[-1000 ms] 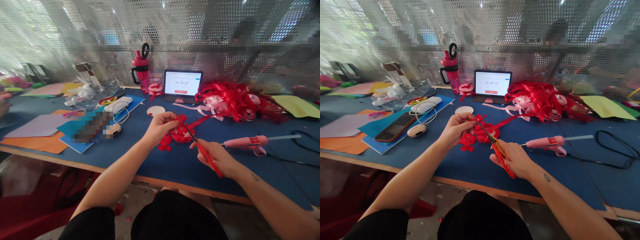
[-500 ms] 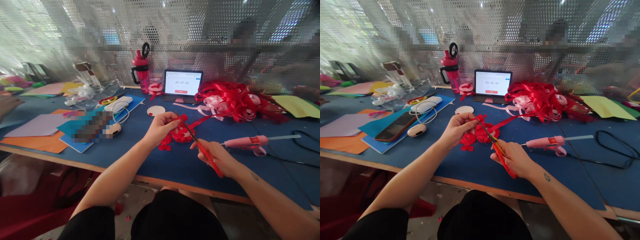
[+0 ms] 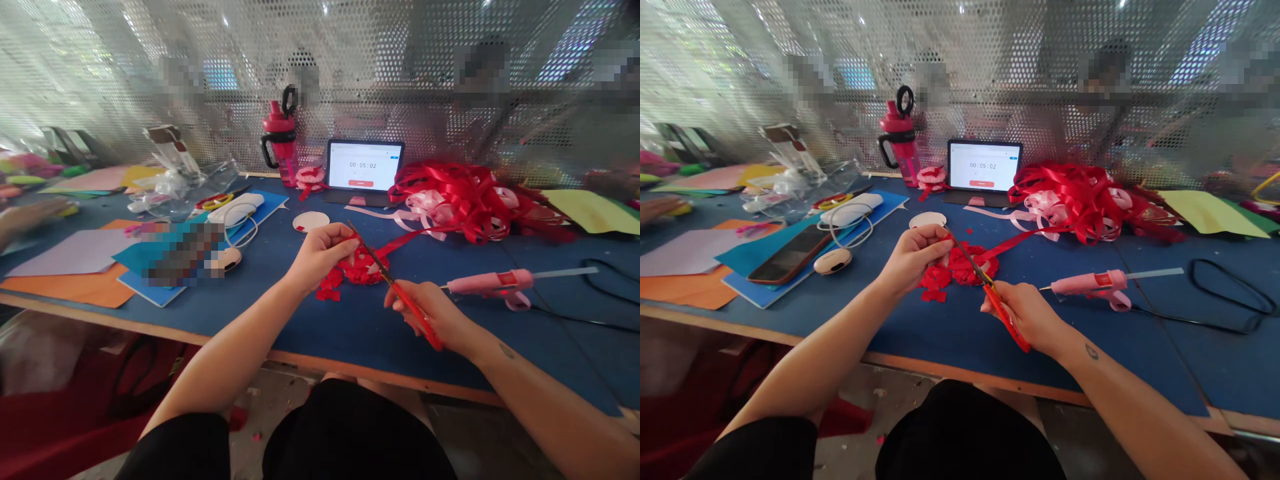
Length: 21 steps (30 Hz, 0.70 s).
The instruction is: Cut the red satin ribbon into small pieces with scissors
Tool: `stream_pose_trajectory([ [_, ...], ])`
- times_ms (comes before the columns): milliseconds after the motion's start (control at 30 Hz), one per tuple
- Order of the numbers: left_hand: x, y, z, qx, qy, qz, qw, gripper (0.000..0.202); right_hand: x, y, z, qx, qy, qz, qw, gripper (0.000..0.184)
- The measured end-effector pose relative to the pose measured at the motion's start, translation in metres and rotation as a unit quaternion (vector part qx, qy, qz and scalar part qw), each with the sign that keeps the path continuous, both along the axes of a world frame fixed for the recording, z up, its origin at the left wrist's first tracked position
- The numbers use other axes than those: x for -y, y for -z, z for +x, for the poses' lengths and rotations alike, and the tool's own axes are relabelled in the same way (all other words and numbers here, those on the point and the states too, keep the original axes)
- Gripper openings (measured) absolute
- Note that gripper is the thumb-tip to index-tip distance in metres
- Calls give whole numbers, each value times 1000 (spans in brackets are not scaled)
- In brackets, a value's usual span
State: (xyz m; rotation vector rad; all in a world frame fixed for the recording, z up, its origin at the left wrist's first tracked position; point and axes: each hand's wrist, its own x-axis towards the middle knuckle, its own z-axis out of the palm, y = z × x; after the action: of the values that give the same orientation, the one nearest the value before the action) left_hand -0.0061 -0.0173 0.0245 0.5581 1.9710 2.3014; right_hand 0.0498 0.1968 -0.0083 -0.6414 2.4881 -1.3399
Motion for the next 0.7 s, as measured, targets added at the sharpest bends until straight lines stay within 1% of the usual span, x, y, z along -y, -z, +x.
stream_pose_trajectory([
  [67, -1, -1, 1, 0, -3, 5, 1000, 16, 0, 1, 0, -7, 7, 3, 1000, 20],
  [133, -1, -2, 1, 3, -4, 8, 1000, 14, 0, 2, 0, -18, 12, 0, 1000, 29],
  [200, -1, -2, 1, 8, 1, 16, 1000, 8, -2, 3, 1, -38, 12, -7, 999, 39],
  [267, -1, -2, 0, 12, 8, 26, 1000, 4, -3, 3, 1, -67, 8, -3, 998, 44],
  [333, -2, -1, -1, 11, 14, 30, 999, 6, -4, 2, 1, -85, 7, 21, 996, 44],
  [400, -2, 1, -1, 1, 19, 31, 999, 6, -4, 0, 1, -81, 7, 55, 995, 40],
  [467, -1, 2, -2, -15, 18, 36, 999, 12, -3, -3, 1, -77, 11, 79, 994, 36],
  [600, 0, 3, -3, -33, 6, 33, 999, 25, -1, -8, 2, -93, 16, 86, 992, 38],
  [700, 1, 1, -4, -32, -2, 18, 999, 29, 0, -11, 3, -107, 15, 109, 988, 36],
])
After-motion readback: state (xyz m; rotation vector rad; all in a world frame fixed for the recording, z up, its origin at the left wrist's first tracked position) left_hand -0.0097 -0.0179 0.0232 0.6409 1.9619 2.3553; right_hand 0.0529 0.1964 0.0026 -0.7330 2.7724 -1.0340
